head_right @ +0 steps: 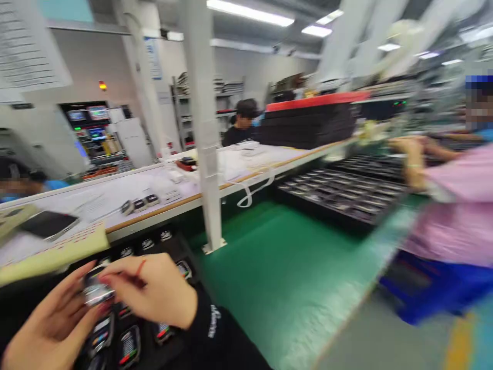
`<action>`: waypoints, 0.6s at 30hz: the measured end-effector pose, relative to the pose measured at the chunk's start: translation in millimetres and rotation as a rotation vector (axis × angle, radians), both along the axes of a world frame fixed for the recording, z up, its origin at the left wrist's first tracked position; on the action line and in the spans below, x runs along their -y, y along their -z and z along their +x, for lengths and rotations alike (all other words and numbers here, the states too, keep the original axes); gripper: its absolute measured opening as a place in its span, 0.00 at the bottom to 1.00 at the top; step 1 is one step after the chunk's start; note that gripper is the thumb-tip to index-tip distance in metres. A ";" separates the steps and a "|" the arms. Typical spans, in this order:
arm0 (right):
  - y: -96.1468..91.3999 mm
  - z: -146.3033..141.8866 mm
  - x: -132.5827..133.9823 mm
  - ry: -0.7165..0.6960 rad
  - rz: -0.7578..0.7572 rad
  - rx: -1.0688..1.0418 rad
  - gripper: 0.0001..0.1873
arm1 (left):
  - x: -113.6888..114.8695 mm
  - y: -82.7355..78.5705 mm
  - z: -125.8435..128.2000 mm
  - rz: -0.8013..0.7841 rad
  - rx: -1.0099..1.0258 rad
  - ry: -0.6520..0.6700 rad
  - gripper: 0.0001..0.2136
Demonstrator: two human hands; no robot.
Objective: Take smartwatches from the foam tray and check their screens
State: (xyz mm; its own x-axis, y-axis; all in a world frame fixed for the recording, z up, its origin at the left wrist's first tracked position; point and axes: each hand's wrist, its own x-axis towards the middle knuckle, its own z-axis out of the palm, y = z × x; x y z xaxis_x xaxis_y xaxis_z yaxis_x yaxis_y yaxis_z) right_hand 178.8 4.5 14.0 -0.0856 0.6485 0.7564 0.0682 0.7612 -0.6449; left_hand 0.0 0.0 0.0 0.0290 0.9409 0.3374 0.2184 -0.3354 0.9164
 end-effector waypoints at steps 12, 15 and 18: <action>1.1 -2.3 10.2 -0.016 0.062 0.222 0.15 | 8.7 -17.2 -1.8 -0.136 0.253 0.176 0.28; 1.6 -2.1 9.0 0.014 0.086 0.228 0.11 | 9.9 -17.7 -3.4 -0.138 0.263 0.184 0.28; 0.6 -1.0 8.5 0.048 0.118 0.239 0.09 | 10.0 -17.6 -2.2 -0.134 0.229 0.208 0.28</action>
State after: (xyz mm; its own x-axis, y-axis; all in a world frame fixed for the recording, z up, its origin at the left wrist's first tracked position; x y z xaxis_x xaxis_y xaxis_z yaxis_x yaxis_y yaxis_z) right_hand 177.9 -4.1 13.4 -0.2423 0.5650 0.7887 0.2463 0.8221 -0.5133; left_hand -2.2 -10.0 17.6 0.1631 0.9592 0.2310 -0.0591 -0.2242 0.9727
